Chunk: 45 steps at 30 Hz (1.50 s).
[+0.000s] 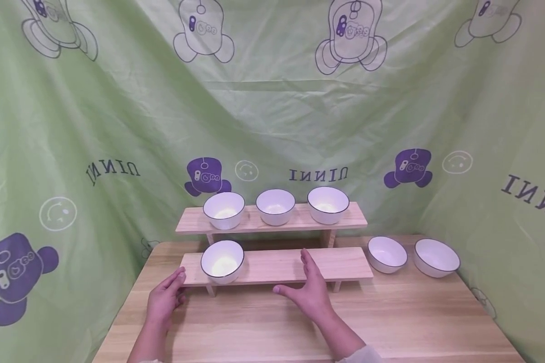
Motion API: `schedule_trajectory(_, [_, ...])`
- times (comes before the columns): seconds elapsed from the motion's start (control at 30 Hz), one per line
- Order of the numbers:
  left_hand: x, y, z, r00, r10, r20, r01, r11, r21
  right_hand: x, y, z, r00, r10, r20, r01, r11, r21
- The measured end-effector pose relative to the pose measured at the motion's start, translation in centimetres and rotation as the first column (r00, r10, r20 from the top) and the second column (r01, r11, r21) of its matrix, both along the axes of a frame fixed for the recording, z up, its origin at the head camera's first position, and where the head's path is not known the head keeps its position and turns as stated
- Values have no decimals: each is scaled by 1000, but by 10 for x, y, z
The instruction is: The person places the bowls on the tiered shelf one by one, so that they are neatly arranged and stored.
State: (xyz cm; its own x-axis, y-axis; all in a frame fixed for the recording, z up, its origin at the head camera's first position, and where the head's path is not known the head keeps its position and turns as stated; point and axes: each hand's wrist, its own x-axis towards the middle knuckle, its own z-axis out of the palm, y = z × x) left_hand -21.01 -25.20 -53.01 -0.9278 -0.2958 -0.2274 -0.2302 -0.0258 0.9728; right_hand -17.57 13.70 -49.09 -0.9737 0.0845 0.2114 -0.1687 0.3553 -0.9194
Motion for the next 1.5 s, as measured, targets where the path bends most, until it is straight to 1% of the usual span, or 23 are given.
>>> schedule_trajectory(0.17, [-1, -1, -1, 1000, 0, 2, 0, 1000, -4, 2, 6, -2, 1000, -19, 16, 19, 1000, -8])
schedule_trajectory(0.37, [0, 1, 0, 1000, 27, -15, -27, 1000, -9, 3, 10, -2, 999, -27, 30, 27, 1000, -2])
schedule_trajectory(0.6, [1, 3, 2, 999, 34, -18, -34, 999, 17, 3, 12, -5, 999, -31, 41, 31, 1000, 4])
schedule_trajectory(0.73, [-1, 5, 3, 999, 46, -16, -46, 999, 19, 2, 14, -6, 999, -30, 38, 30, 1000, 10])
schedule_trajectory(0.93, [-3, 5, 4, 998, 50, -26, -50, 999, -3, 2, 17, -5, 999, -23, 44, 24, 1000, -4])
schedule_trajectory(1.13, [-4, 3, 6, 1000, 18, -15, -18, 1000, -12, 3, 30, 0, 999, -43, 33, 43, 999, -25])
schedule_trajectory(1.33, [-5, 4, 6, 999, 32, -17, -32, 999, -4, 7, 47, 1, 997, -71, 20, 71, 997, -6])
schedule_trajectory(1.5, [-5, 3, 6, 999, 29, -21, -30, 1000, -9, 9, 67, 1, 994, -109, 8, 108, 994, 19])
